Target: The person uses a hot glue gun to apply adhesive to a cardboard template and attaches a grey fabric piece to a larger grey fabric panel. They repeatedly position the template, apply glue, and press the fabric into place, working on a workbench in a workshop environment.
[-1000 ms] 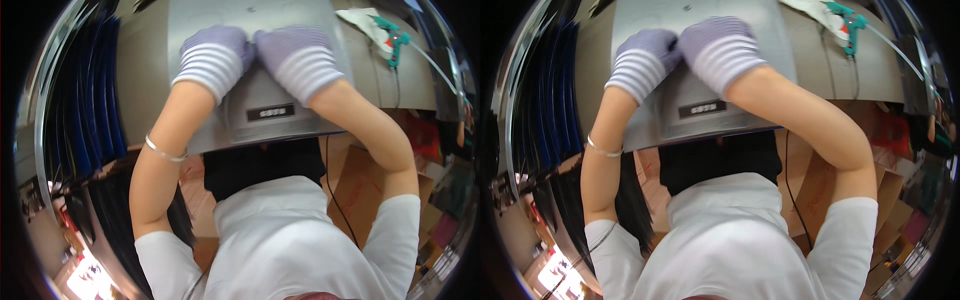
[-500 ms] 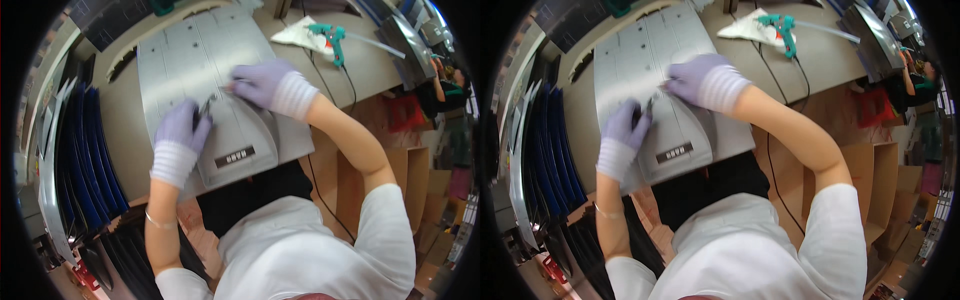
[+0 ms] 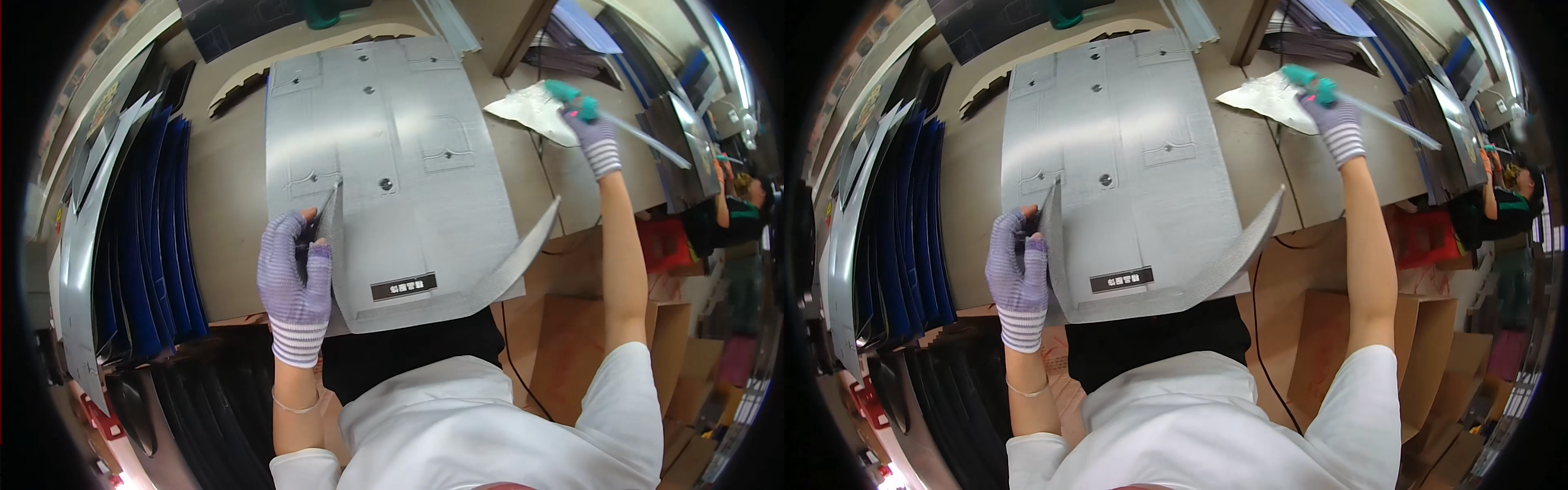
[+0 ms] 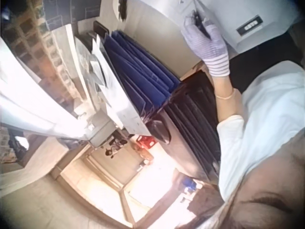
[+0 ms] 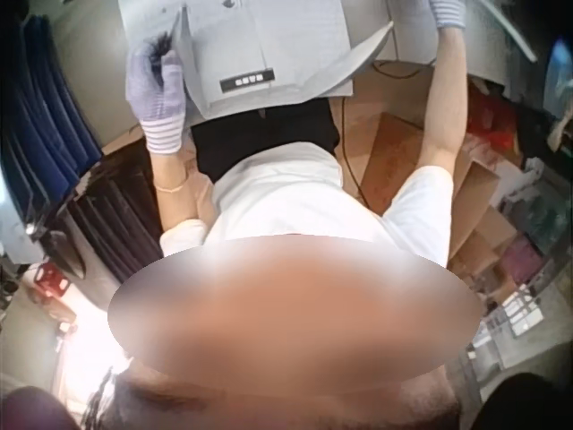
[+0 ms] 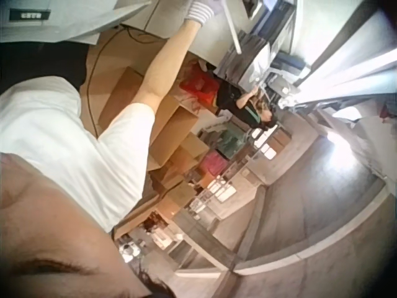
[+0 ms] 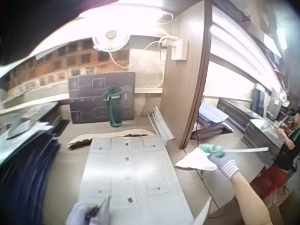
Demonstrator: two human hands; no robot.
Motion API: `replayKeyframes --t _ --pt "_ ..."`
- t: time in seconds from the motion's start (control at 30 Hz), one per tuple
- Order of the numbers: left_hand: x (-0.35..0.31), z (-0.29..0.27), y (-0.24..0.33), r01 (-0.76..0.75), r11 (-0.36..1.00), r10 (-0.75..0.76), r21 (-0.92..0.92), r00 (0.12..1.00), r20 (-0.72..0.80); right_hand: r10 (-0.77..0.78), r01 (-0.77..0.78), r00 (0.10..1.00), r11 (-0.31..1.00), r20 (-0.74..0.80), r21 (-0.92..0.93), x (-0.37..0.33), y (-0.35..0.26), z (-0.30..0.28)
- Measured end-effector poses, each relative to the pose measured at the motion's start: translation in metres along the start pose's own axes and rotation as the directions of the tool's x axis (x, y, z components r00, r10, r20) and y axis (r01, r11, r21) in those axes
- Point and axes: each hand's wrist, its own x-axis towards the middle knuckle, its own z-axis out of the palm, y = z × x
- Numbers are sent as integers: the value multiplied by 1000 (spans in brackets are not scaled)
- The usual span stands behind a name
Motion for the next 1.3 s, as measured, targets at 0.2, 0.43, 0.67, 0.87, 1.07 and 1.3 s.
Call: replayKeyframes --t 0.2,0.43,0.67,0.87,1.07,1.3 --pt "-16 -22 2 100 994 -103 -42 990 -97 -459 382 883 824 96 418 -75 -182 -21" --pt "-18 -15 -6 70 997 -71 -10 993 -94 -511 123 509 839 693 529 -167 -238 38" --pt "-20 -14 -11 35 999 -40 -39 988 -152 -566 535 407 784 717 315 -184 -258 61" --pt "-20 -17 -11 92 989 -106 -119 988 -115 -492 492 535 842 687 220 -177 -258 61" --pt "-22 -16 -12 97 986 -114 -138 986 -120 -612 410 403 786 681 464 -174 -249 66" --pt "-21 -13 -15 55 991 -75 -123 984 -160 -734 672 425 648 530 358 -175 -238 72"
